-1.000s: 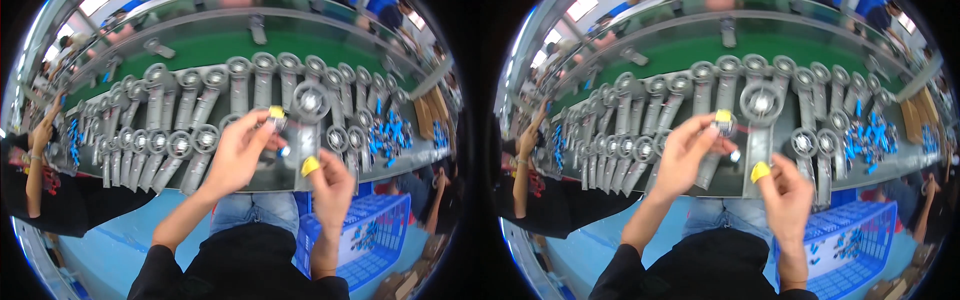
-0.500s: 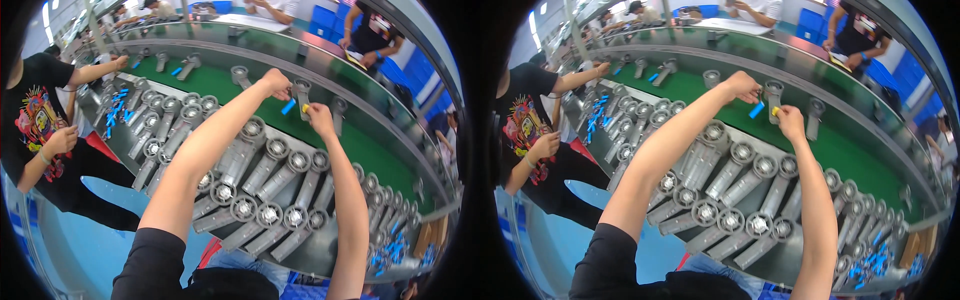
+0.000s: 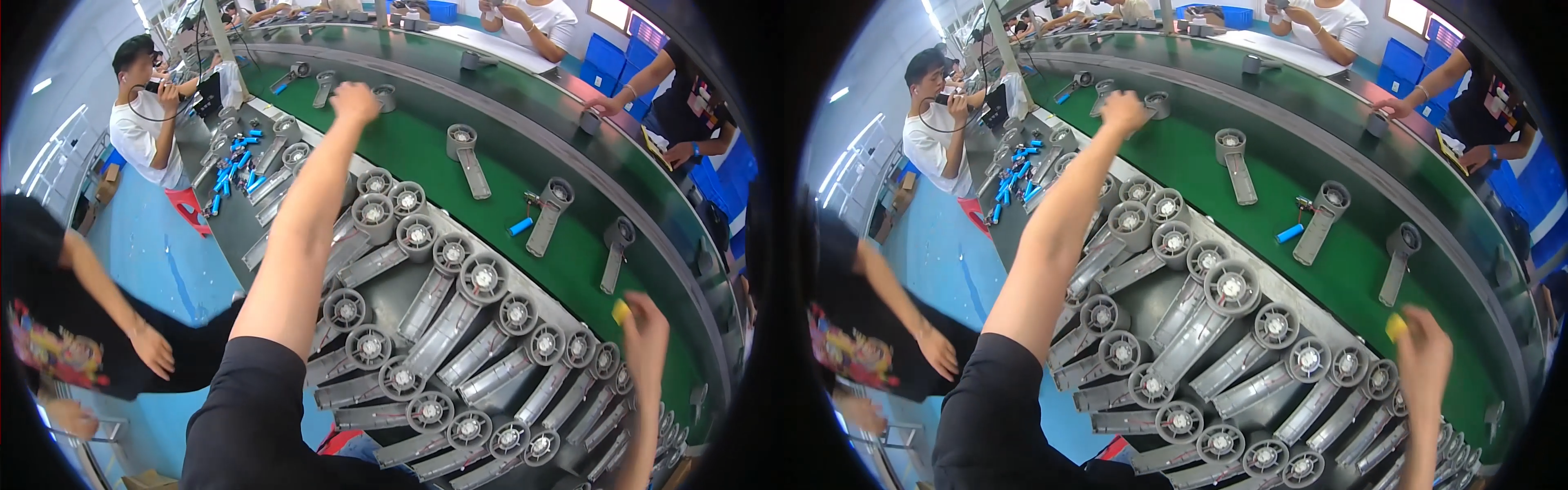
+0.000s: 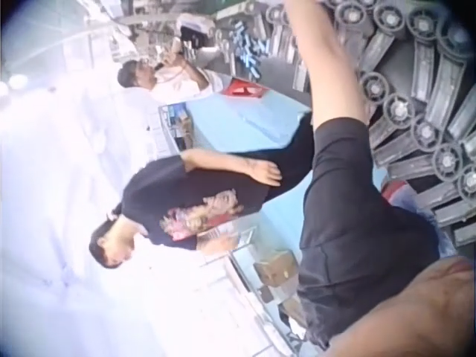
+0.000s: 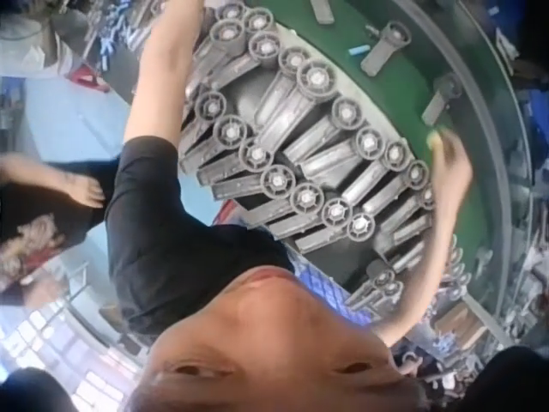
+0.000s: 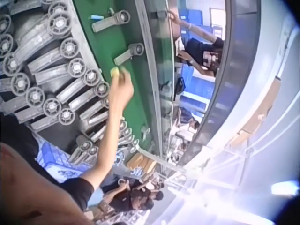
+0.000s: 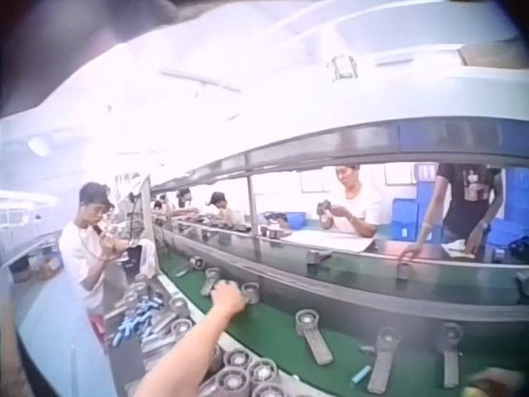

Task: The person assembles small electronic components and yellow switches into handheld fan casings by hand at an industrial manual assembly station.

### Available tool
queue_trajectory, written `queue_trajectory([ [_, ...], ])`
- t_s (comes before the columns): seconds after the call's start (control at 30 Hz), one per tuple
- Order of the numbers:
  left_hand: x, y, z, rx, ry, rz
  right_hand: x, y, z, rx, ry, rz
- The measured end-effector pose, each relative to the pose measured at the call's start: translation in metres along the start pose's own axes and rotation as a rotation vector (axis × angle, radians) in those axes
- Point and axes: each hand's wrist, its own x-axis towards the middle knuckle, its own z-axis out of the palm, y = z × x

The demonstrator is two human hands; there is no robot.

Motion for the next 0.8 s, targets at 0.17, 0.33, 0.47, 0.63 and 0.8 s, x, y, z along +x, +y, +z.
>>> queue_trajectory([
  [0.17,0.047,-0.102,0.030,0.305,-0.169,0.012,-0.107,0.108,-0.105,0.095,0.133,0.280],
  [0.33,0.062,-0.118,0.064,0.497,-0.201,0.104,-0.186,0.184,-0.122,0.127,0.268,0.416],
  [0.47,0.087,-0.127,0.070,0.540,-0.106,0.278,-0.225,0.211,-0.123,0.005,0.343,0.394],
  [0.63,0.102,-0.146,0.037,0.478,0.316,0.412,-0.174,0.117,-0.108,0.161,0.346,0.492],
  [0.8,0.021,-0.056,-0.091,0.074,0.375,0.536,-0.139,0.049,-0.089,0.277,0.333,0.400],
])
